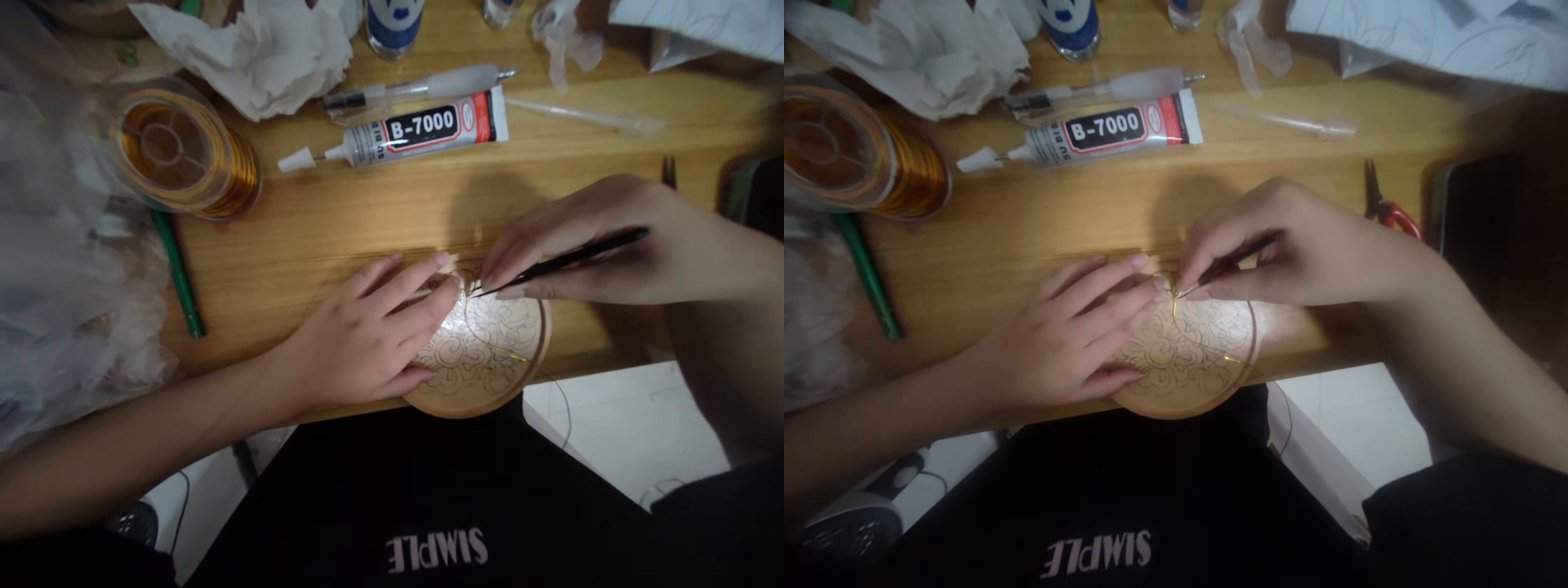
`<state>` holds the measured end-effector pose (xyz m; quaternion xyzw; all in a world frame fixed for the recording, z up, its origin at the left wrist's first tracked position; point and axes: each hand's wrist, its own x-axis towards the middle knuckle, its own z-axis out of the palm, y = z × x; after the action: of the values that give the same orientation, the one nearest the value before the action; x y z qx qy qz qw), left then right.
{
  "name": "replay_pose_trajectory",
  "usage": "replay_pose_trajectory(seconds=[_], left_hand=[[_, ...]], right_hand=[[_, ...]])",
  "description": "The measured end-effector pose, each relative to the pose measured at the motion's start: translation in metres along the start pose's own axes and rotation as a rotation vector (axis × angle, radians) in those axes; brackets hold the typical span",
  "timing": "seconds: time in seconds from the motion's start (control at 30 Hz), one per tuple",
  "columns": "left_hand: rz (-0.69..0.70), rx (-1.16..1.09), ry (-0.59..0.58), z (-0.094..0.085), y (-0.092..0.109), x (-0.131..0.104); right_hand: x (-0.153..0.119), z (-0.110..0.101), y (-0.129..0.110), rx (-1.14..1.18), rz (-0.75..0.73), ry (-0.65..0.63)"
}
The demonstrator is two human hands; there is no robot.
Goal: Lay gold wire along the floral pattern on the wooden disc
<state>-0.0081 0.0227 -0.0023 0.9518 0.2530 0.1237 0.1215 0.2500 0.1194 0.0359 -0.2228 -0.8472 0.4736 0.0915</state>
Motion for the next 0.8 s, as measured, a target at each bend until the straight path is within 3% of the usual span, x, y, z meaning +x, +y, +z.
replay_pose_trajectory(seconds=[0.1,0.27,0.8], left_hand=[[-0.005,-0.002,0.003,0.0,0.0,0.0],[-0.006,-0.007,0.008,-0.001,-0.001,0.001],[0.003,0.026,0.026,0.0,-0.001,0.0]], right_hand=[[0.003,-0.005,0.002,0.035,-0.005,-0.11],[0.008,-0.014,0.005,0.024,0.016,-0.174],[0.022,-0.021,0.004,-0.028,-0.111,-0.276]])
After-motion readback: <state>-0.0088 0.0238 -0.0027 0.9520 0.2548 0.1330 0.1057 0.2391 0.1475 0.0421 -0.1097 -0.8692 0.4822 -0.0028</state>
